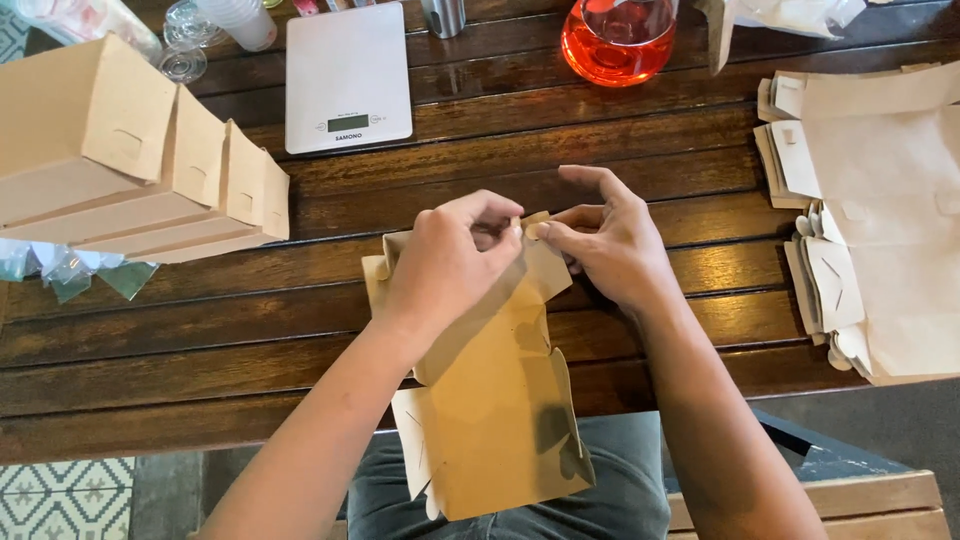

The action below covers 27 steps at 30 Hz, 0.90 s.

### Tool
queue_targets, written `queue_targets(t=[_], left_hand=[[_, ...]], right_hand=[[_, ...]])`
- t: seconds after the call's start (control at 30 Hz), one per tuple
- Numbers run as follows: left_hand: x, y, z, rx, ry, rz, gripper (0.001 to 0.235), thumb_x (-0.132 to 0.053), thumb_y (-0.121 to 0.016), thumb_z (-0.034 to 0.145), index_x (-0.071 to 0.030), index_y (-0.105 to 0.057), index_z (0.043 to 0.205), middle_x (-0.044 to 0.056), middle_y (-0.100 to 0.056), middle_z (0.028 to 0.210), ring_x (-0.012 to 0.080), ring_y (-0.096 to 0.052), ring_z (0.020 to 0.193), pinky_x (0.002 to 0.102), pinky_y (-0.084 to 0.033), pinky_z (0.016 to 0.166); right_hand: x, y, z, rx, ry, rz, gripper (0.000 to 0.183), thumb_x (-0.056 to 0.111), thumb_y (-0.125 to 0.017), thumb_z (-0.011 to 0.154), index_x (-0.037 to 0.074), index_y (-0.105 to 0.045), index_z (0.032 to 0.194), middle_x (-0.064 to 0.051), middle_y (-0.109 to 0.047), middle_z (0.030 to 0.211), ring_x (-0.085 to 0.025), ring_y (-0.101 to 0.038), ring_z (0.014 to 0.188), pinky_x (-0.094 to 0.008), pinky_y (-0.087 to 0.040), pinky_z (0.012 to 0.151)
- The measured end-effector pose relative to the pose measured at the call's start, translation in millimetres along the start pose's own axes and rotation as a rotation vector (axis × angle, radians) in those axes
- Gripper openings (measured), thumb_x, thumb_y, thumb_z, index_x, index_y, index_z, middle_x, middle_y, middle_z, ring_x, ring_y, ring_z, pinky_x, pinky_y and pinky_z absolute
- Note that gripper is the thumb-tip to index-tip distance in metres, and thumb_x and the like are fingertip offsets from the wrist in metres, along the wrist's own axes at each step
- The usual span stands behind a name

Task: The person assembles a flat cardboard box by folding and interlocking its tabs. They fold the side flaps, secure the bottom tabs, and then fold the top flaps to complete the box.

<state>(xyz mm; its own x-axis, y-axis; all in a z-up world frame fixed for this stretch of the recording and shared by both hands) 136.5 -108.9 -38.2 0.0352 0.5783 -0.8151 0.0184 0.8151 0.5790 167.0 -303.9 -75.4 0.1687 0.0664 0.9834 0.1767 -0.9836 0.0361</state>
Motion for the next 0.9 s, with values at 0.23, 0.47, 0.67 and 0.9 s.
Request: queue_targets(t=[0.23,0.47,0.67,0.9], left_hand=[[-4,0,-5,0.065,0.137,-0.028,0.04,-0.025,-0.069,0.089,-0.028,-0.069,0.129,0.004,-0.085,0.108,0.019,-0.084,0.098,0.034,-0.067,0.085],[-3,-3,-8,0.063,0.104,-0.018,0.042,-0.021,-0.068,0.09,-0.029,-0.066,0.132,0.002,-0.085,0.104,0.0192,-0.085,0.095,0.033,-0.065,0.084],[4,-5,-4,0.039,0.081,-0.043,0.026,-0.021,-0.07,0.094,-0.027,-0.075,0.118,-0.001,-0.086,0.102,0.0153,-0.084,0.089,0.029,-0.065,0.078],[5,-7,-4,0.004,-0.025,-0.093,0.018,-0.012,-0.074,0.095,-0.019,-0.076,0.112,0.007,-0.086,0.099,0.0211,-0.085,0.087,0.031,-0.066,0.078]], right_hand=[[-7,1,1,-0.036,0.007,0.013,0.074,0.003,-0.082,0.088,0.006,-0.053,0.155,-0.016,-0.078,0.094,-0.013,-0.072,0.07,-0.025,-0.06,0.059],[-6,1,0,-0.017,0.013,-0.003,0.077,0.005,-0.085,0.087,0.011,-0.053,0.156,-0.014,-0.079,0.094,-0.012,-0.073,0.077,-0.025,-0.061,0.07],[-2,-2,-2,-0.024,-0.013,-0.051,0.079,0.008,-0.086,0.087,0.015,-0.052,0.158,-0.012,-0.08,0.093,-0.013,-0.075,0.079,-0.026,-0.061,0.073],[-3,-2,1,-0.05,-0.027,-0.052,0.089,0.014,-0.089,0.085,0.012,-0.04,0.16,-0.011,-0.08,0.091,-0.014,-0.074,0.079,-0.027,-0.059,0.074]])
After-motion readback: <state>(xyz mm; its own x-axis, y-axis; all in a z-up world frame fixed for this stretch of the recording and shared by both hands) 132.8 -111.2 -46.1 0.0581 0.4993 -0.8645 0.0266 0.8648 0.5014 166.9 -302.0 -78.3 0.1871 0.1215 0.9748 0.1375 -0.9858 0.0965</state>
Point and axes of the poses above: each hand's wrist, its own z-axis towards the middle knuckle, its own y-axis out of the back of the hand, x = y × z, the point moved 1 cm from there along z, towards the middle knuckle
